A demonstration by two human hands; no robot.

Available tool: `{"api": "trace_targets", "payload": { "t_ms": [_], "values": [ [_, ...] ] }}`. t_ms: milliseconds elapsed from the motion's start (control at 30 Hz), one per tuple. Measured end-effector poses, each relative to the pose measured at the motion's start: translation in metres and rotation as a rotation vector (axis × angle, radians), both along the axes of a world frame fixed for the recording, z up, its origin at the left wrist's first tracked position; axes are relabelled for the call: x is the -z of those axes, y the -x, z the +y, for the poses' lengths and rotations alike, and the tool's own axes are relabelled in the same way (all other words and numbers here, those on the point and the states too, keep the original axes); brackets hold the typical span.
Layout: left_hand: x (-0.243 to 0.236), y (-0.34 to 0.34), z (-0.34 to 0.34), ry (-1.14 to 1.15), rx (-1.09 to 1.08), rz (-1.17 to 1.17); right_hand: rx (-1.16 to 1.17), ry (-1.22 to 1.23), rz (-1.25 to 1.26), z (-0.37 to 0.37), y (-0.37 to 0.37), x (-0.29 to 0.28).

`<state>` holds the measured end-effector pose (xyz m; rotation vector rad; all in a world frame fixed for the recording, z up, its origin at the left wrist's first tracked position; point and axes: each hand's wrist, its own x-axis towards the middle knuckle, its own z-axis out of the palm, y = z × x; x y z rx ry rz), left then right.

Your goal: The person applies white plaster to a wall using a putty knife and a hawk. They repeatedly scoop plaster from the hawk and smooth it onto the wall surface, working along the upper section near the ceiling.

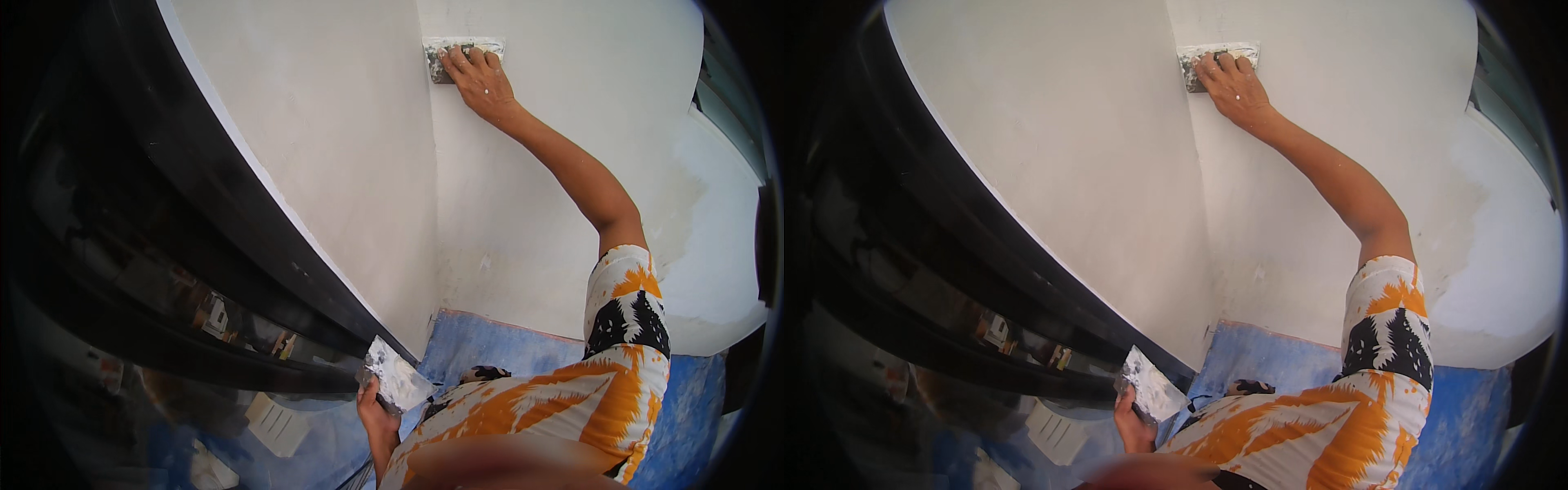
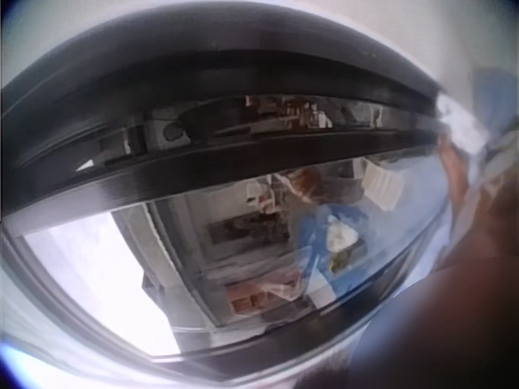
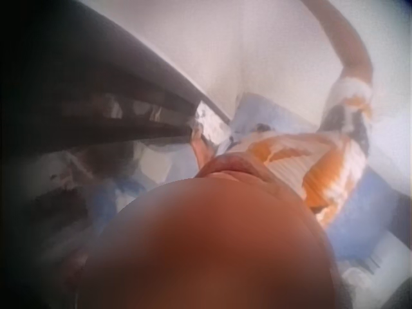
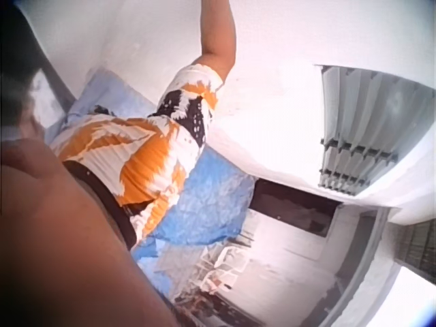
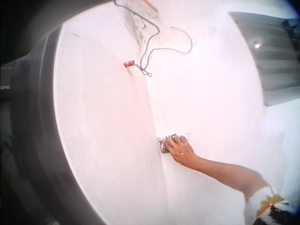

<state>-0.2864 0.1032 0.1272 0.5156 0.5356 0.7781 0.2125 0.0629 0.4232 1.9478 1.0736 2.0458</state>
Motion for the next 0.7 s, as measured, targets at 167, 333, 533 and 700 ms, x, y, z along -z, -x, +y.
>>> {"api": "trace_targets", "payload": {
  "t_ms": [167,333,533,700],
  "values": [
    [-0.017,-0.002,-0.008,0.026,-0.032,0.071,-0.015,0.035,0.134,-0.008,0.008,0.086],
    [-0.043,0.002,-0.02,0.01,-0.018,0.068,-0.013,0.059,0.334,-0.019,0.013,0.158],
    [-0.065,-0.006,-0.027,-0.019,-0.018,0.154,-0.009,0.135,0.407,-0.048,-0.01,0.259],
    [-0.085,-0.016,-0.033,-0.015,0.051,0.149,-0.084,0.283,0.738,-0.054,0.035,0.323]
  ]
}}
